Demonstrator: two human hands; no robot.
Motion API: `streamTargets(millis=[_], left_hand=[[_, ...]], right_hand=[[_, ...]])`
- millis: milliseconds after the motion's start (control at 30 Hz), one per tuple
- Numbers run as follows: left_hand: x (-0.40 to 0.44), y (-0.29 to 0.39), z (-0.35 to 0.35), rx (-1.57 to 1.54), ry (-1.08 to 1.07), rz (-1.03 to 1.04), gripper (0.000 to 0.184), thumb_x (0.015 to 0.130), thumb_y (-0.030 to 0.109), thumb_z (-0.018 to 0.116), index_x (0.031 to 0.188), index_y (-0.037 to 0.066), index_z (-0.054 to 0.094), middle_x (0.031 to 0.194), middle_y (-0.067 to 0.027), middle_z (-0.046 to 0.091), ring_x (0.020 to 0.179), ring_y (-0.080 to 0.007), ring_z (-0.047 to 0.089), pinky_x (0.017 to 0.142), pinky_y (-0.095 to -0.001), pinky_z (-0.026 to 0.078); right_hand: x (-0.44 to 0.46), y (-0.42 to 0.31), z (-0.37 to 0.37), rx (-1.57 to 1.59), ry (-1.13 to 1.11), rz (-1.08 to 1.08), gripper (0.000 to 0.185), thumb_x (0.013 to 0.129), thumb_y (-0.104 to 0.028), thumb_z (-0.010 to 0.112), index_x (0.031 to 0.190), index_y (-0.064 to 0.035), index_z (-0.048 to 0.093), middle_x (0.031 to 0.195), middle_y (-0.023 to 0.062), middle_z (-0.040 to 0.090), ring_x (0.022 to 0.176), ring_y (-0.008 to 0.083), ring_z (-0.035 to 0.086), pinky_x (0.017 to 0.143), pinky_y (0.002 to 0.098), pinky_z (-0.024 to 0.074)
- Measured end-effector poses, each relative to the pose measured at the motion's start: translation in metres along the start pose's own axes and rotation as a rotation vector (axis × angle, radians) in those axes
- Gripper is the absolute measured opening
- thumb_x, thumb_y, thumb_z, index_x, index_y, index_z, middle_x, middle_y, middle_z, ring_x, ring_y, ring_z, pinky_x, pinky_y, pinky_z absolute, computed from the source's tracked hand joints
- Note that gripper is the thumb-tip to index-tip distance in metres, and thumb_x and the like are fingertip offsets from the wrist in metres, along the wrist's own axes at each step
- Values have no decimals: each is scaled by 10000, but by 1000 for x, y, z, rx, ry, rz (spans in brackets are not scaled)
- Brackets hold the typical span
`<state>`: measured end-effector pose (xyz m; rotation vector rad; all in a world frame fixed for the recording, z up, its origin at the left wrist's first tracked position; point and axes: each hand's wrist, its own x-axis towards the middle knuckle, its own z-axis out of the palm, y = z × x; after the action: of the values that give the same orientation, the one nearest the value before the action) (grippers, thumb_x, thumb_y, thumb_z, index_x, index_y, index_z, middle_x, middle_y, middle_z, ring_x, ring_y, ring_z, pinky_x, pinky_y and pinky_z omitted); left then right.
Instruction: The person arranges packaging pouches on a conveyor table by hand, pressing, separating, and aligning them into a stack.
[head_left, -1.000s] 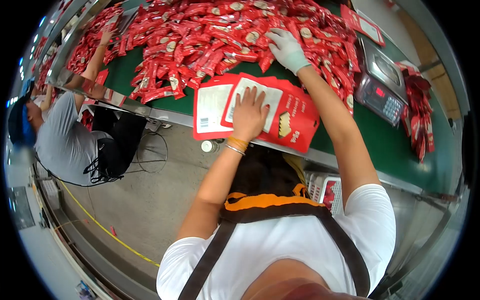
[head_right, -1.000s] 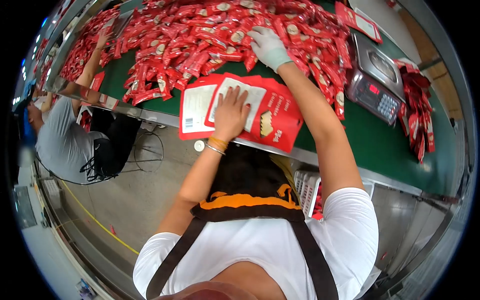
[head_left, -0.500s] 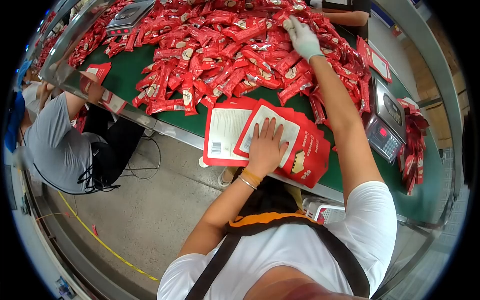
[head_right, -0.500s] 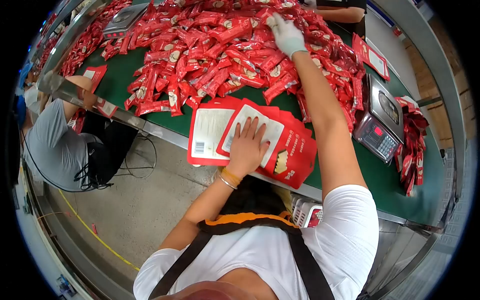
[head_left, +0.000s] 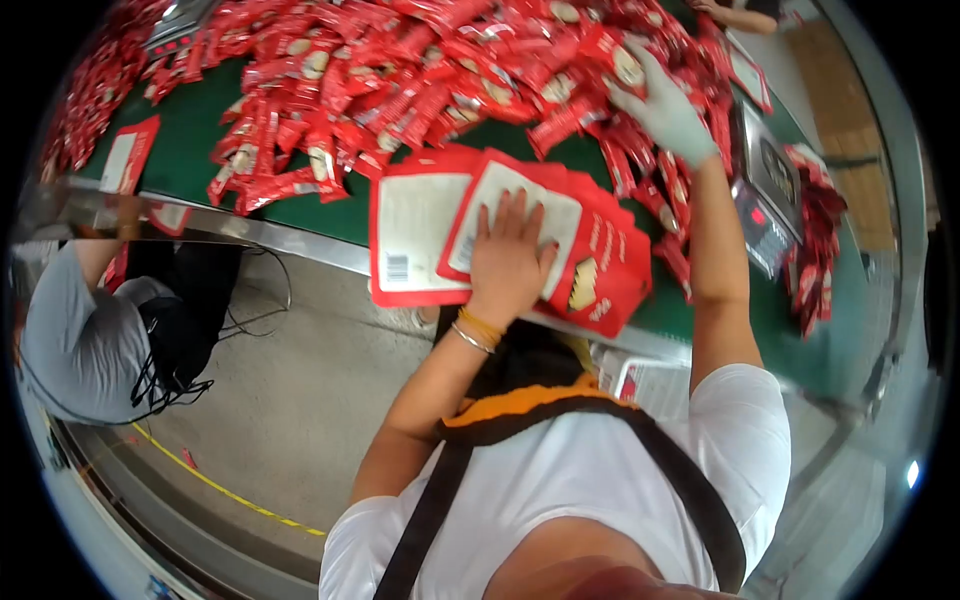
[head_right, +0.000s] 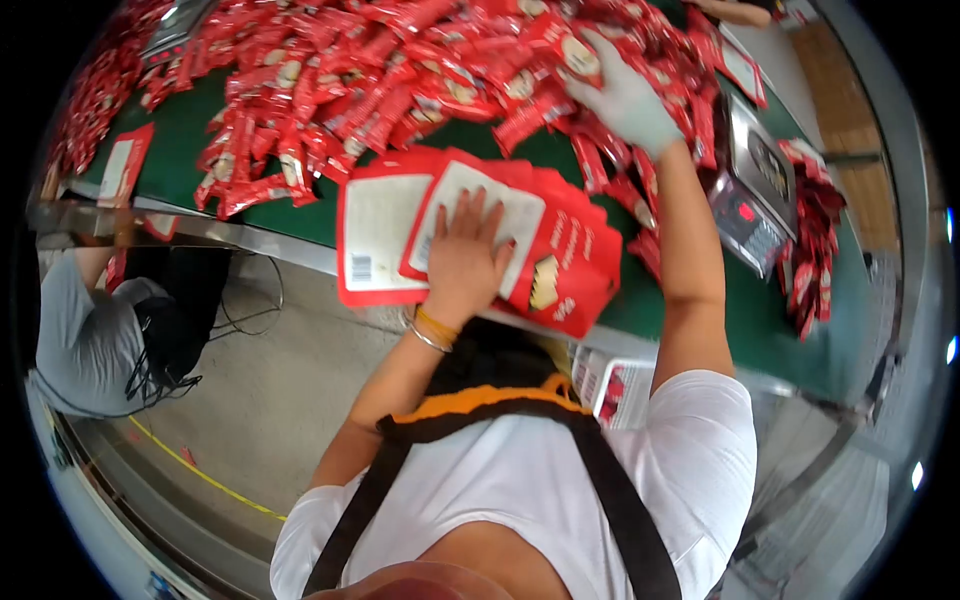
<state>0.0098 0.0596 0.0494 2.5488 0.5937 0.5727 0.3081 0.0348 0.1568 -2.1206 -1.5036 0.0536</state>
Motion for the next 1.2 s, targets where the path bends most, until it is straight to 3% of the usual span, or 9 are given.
streamTargets(millis=[267,367,500,533,633,733,1000,1067,1200], left_hand=[[-2,-4,13,119,13,46,472,923,314,531,1331,77,551,1453,-173,452,1369,-369,382,1135,-529,257],[-1,-4,16,142,-3,55,472,954,332,468,1349,83,537,1455,-169,454,1375,-365,374,1141,-519,249],[-1,-11,20,96,13,89,509,948,343,476,1360,49,522,1428,-210,471,1354,-391,395,1124,-530,269],[2,-10,20,104,21,101,509,948,343,476,1360,49,522,1428,-210,471,1354,-391,395,1124,-530,269],[1,-11,17,72,12,73,518,958,341,458,1390,57,490,1438,-214,459,1361,-395,384,1126,-527,268],[0,-9,14,66,-8,82,525,962,341,448,1409,65,470,1451,-223,437,1361,-406,379,1123,-531,274],[1,-7,11,119,-63,126,539,954,328,450,1441,96,437,1474,-266,377,1354,-439,369,1112,-538,292],[2,-5,10,146,-68,156,550,948,323,456,1450,101,425,1478,-274,366,1355,-442,367,1112,-539,291],[-1,-1,8,210,-64,122,586,935,315,463,1475,101,385,1542,-260,253,1404,-464,265,1137,-545,246]], right_hand=[[-306,6,-14,-91,-331,705,793,878,-282,637,1532,-159,207,1352,296,492,1227,456,494,1009,449,425],[-333,6,7,-195,19,574,694,923,-265,578,1522,-166,242,1286,292,533,1093,458,564,912,473,469],[-343,-20,15,-147,413,607,447,878,-236,641,1320,-232,574,1042,161,634,955,363,622,845,449,502],[-347,-18,20,-252,181,583,523,857,-227,658,1363,-257,527,1066,155,630,959,364,615,838,452,499],[-350,-23,36,-351,92,673,652,849,-194,653,1445,-284,406,1125,154,606,1036,380,569,873,457,481],[-349,-20,23,-140,183,475,630,837,-84,654,1423,-207,457,1100,172,601,1024,386,569,881,448,477],[-262,-1,78,-89,38,46,446,849,-112,650,1286,-110,562,1096,157,614,1018,358,579,895,411,489],[-235,4,120,800,-75,266,345,882,-160,639,1215,-77,598,1171,161,624,1060,317,602,915,360,485],[-203,-10,145,674,-162,176,329,887,-180,641,1195,-71,605,1187,165,625,1074,302,606,919,346,480]])
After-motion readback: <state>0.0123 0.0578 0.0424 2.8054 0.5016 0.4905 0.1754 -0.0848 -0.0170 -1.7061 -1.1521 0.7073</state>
